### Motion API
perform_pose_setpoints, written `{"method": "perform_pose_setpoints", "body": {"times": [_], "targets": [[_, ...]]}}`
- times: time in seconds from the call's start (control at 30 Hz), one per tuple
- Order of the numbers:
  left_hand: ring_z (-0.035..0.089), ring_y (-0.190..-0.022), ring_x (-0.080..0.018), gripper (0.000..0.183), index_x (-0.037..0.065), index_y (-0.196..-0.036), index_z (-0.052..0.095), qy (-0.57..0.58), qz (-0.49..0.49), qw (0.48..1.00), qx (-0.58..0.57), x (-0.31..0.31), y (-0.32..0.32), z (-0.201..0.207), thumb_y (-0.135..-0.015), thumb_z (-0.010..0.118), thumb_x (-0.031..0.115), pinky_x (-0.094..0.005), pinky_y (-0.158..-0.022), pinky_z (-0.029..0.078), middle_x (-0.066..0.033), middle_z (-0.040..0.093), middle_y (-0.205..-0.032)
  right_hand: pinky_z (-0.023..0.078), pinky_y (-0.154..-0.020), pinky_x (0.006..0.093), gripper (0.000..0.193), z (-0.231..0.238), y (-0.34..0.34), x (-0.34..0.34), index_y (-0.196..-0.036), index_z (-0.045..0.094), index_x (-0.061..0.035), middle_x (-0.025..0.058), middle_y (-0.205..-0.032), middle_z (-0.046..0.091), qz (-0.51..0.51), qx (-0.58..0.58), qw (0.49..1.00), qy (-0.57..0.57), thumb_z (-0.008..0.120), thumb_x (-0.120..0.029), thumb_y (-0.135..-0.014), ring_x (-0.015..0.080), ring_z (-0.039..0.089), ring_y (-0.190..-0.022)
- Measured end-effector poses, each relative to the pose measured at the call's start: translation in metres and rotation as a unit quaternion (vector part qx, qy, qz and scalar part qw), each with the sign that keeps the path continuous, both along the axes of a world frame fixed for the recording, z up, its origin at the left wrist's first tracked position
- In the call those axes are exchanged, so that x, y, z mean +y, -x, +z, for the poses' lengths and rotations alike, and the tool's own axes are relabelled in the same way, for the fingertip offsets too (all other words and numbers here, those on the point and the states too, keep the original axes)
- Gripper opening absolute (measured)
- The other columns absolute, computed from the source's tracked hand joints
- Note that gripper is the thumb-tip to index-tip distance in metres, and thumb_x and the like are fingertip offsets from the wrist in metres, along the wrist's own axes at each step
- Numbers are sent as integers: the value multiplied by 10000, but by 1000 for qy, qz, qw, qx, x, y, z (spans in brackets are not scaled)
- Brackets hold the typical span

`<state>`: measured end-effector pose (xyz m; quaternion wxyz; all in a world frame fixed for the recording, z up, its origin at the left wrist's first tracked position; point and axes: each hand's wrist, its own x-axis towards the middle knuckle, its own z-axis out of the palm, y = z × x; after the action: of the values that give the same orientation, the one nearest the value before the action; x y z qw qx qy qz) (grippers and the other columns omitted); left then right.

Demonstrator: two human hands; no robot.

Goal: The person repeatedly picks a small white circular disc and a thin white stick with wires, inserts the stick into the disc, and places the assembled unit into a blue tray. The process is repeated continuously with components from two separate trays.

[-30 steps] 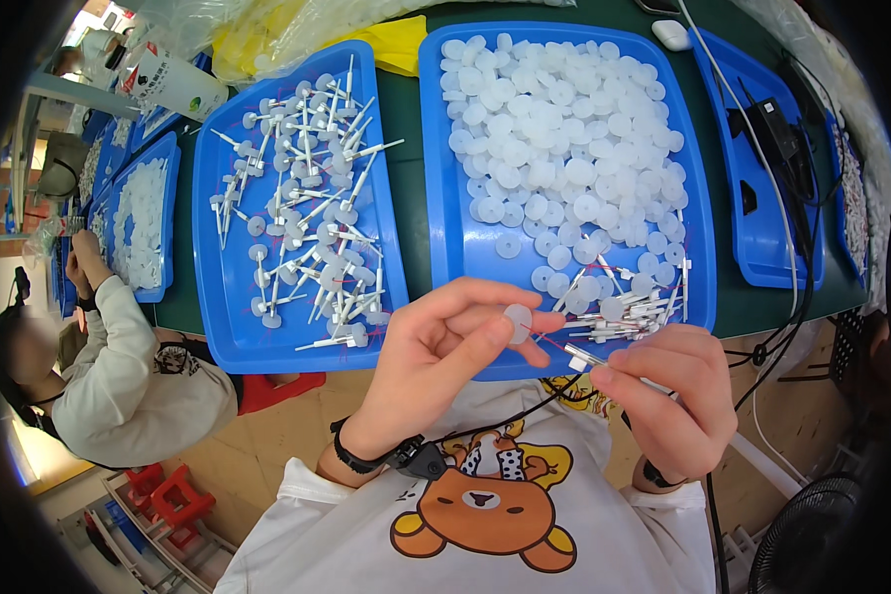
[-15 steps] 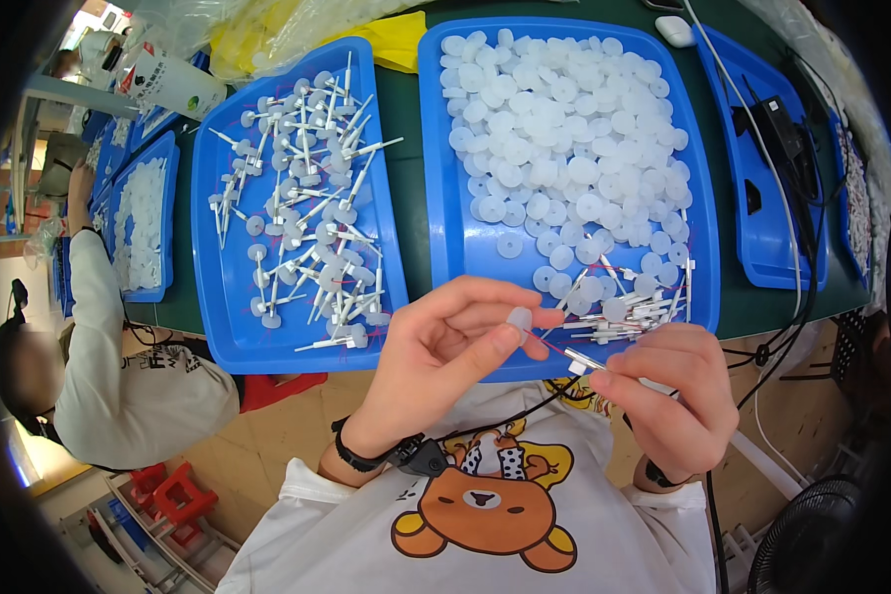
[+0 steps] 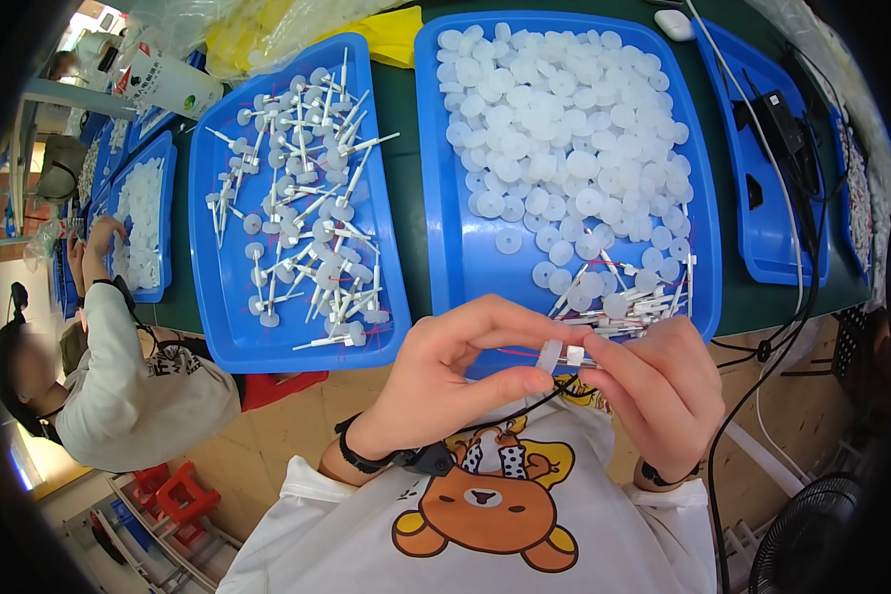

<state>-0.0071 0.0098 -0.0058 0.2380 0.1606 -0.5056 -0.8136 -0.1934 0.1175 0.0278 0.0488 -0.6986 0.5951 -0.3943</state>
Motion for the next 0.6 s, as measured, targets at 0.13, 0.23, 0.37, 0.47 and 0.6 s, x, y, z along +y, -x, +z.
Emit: {"method": "perform_pose_setpoints", "body": {"times": [0.13,0.23,0.37,0.47,0.6], "targets": [[639,-1186,-250,345,-6,-1205,641,43,29,998,-36,5,-1,2,-872,727,18,-373,-1057,460,-154,679,-1250,378,-499,332,270,-2,-4,2,-941,703,30,62,-728,578,3,5,1000,-12,830,-55,-718,213,516,-586],[649,-1180,-291,311,8,-1150,676,205,36,977,-41,3,-1,1,-851,746,55,-435,-1075,442,-149,707,-1193,375,-491,319,198,1,-8,4,-894,693,25,61,-709,562,-7,-80,995,-55,807,-11,-736,219,506,-565],[667,-1127,-393,329,30,-1114,660,231,21,972,-27,3,-2,0,-817,786,98,-561,-1079,400,-233,723,-1072,376,-500,292,99,4,-12,10,-897,700,32,72,-702,570,-2,-258,951,-171,747,13,-812,182,512,-570],[664,-1130,-395,329,32,-1107,675,255,22,966,-49,4,-2,-2,-807,793,101,-565,-1093,385,-212,732,-1063,390,-530,270,74,4,-16,12,-923,710,35,79,-721,598,-25,-379,889,-256,718,-7,-863,154,529,-602],[652,-1154,-394,335,19,-1087,678,266,31,961,-71,6,-7,-2,-793,809,111,-559,-1088,387,-195,737,-1062,420,-583,258,82,1,-17,8,-944,722,35,84,-776,637,-22,-509,793,-335,704,-27,-892,141,557,-653]]}}
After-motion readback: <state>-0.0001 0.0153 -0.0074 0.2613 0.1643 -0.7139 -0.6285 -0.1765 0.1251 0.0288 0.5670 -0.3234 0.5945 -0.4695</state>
